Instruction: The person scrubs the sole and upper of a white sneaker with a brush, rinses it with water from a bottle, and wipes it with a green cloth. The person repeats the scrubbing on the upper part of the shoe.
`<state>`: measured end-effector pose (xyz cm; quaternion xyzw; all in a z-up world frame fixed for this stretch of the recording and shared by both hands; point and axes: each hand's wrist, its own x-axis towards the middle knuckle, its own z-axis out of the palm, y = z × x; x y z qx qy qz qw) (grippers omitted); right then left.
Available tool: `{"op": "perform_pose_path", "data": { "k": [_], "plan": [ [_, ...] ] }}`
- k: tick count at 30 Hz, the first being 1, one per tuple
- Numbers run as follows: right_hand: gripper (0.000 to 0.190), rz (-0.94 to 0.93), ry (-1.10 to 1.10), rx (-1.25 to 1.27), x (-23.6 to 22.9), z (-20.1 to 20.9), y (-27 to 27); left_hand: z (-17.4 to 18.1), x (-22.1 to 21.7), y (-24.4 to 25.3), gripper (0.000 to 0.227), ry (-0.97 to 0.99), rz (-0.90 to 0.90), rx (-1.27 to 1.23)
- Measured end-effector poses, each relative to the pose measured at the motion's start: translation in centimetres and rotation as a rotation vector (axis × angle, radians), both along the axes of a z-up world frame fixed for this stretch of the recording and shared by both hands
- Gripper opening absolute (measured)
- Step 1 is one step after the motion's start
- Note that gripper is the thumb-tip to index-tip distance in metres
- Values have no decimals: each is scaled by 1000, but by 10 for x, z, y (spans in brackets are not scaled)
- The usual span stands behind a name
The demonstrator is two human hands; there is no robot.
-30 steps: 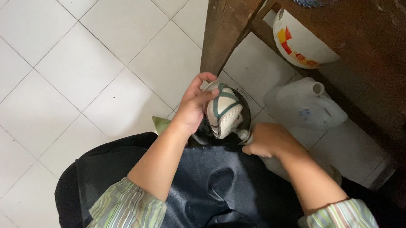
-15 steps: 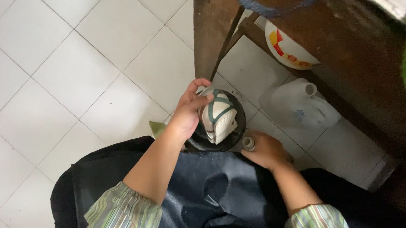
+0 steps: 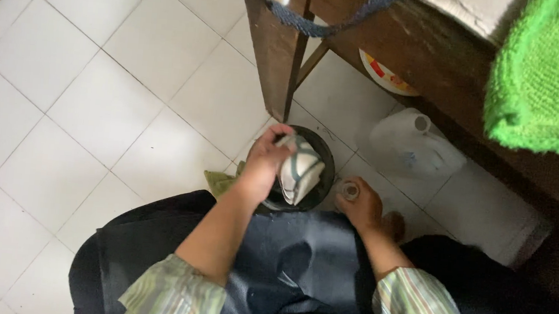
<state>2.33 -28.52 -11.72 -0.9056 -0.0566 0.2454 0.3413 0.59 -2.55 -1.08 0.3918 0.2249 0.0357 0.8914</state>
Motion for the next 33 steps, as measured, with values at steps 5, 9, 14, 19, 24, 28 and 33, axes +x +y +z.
{"op": "perform_pose_path", "data": {
  "k": [5,9,14,19,24,28,33],
  "plan": [
    [56,-160,13,66,-4,-35,7,-35,-7,-11,36,86,1,36],
    [69,-250,77,157,-3,-45,12,-51,-10,-15,32,166,-61,113],
    [72,-220,113,335,-5,-45,17,-88,-15,-26,30,191,-120,84],
    [80,-191,170,255,6,-45,12,-55,-10,-24,31,178,-154,121],
    [78,-194,241,98,19,-7,14,-46,-10,-22,26,147,-142,115],
    [67,-91,82,17,28,54,24,-10,-7,-16,26,109,-117,163],
    [33,308,-638,165,28,210,40,121,-7,-17,7,89,-37,375]
  ]
}}
